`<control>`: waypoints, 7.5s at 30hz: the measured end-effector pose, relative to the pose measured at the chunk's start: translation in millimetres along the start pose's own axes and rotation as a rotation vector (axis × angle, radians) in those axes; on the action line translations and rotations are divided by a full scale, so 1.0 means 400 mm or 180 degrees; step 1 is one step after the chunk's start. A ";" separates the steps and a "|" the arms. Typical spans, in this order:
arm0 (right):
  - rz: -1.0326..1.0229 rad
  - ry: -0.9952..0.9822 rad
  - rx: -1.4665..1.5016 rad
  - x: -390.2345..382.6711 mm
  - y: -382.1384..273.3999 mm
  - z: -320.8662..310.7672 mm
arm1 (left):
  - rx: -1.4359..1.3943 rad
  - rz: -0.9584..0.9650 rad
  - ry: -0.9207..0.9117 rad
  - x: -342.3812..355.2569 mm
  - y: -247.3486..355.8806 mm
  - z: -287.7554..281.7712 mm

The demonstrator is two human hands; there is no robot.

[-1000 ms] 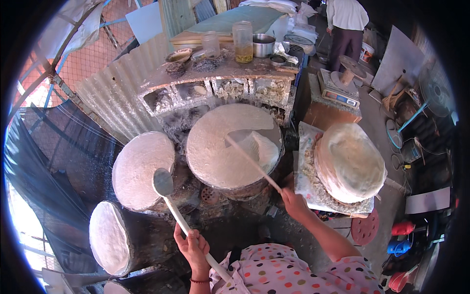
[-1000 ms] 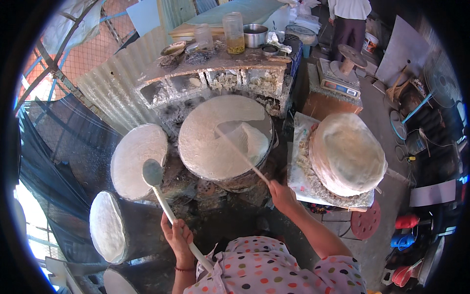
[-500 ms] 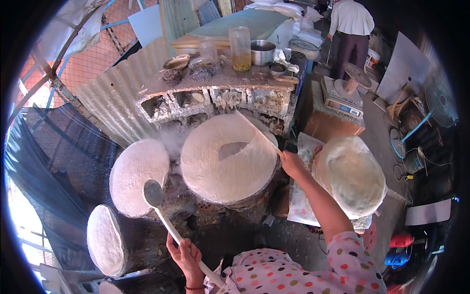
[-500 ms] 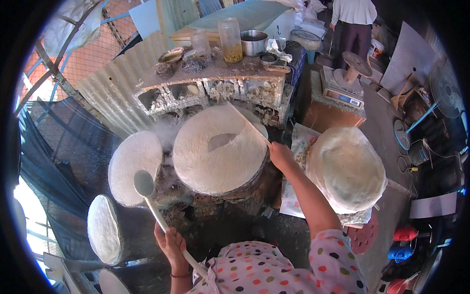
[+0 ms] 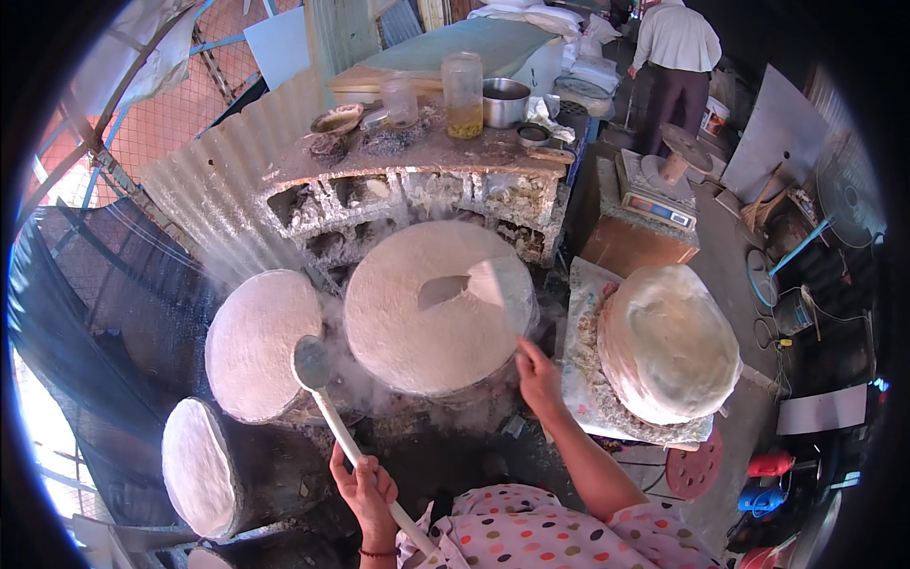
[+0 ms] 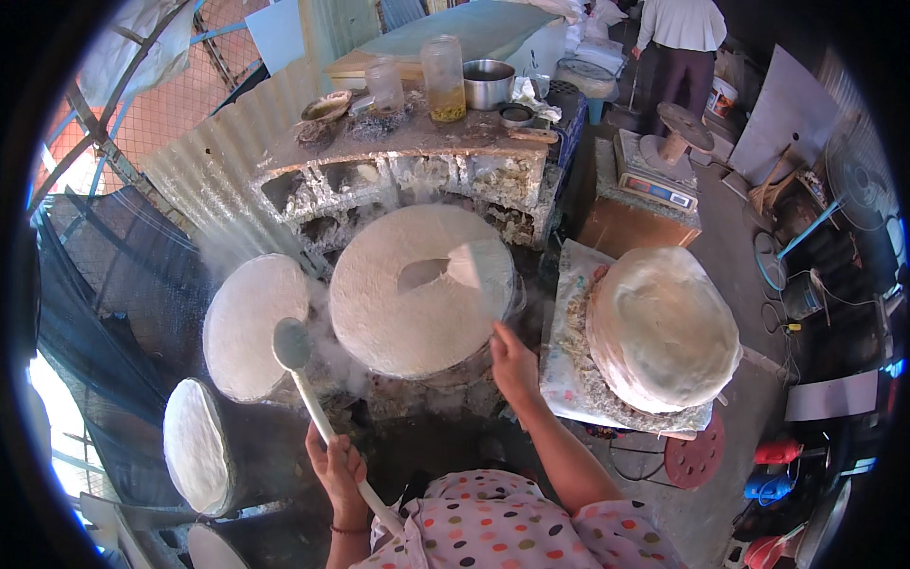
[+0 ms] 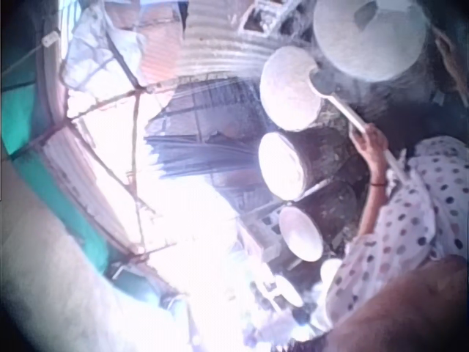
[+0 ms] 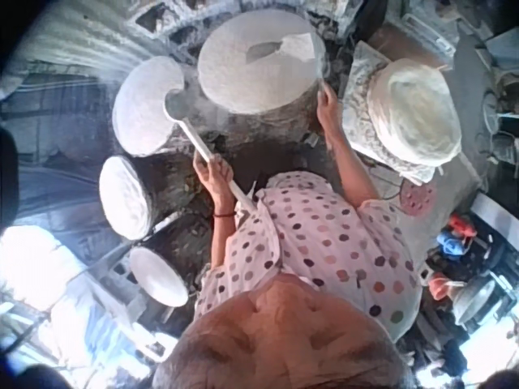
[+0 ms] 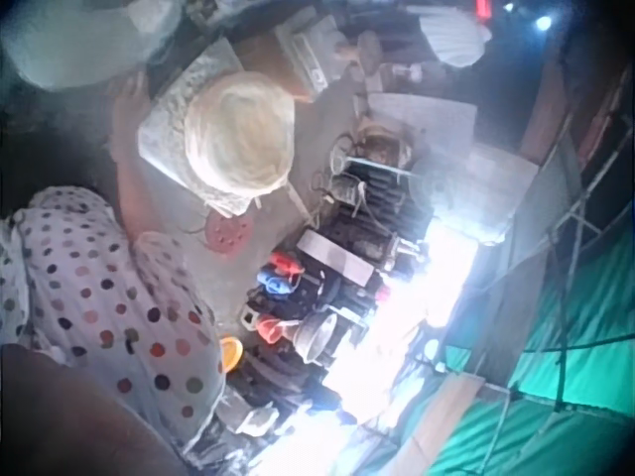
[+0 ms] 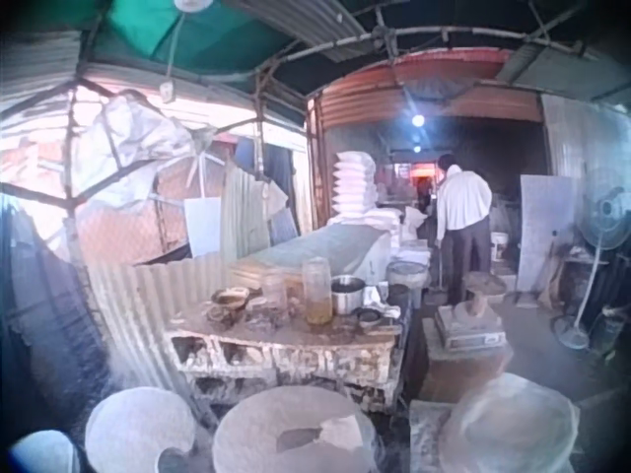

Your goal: The person scoops batter from a large metal basin and pours it onto several hot, round cooking surfaces. They use a wooden stick to spread the batter into thin, circular layers. The person then uses the stick to lift the cooked cakes and stack them on a nearby surface.

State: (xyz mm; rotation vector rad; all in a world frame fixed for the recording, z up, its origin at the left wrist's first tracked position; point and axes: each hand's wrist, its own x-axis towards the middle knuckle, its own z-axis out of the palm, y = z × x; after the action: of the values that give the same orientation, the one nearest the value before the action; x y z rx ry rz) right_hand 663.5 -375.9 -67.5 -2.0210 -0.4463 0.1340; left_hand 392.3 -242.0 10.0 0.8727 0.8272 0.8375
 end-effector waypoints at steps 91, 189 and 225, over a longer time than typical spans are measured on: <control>-0.2620 -0.2733 -0.0029 -0.746 -0.585 0.857 | -0.4520 0.1084 0.0959 -0.310 0.358 -0.686; 0.0430 -0.0045 0.0814 0.180 0.089 -0.335 | -0.4366 -0.0714 -0.0034 -0.084 0.090 0.101; -0.8146 -0.7767 -0.2353 -1.640 -0.222 0.029 | -0.3838 0.1489 0.7061 -1.393 -0.726 -0.159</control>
State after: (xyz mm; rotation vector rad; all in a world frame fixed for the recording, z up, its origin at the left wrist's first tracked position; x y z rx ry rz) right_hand 30.6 -570.4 -57.8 -0.6638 2.2588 -0.3867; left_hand 179.4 -820.6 -128.0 -1.4761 1.5018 2.3040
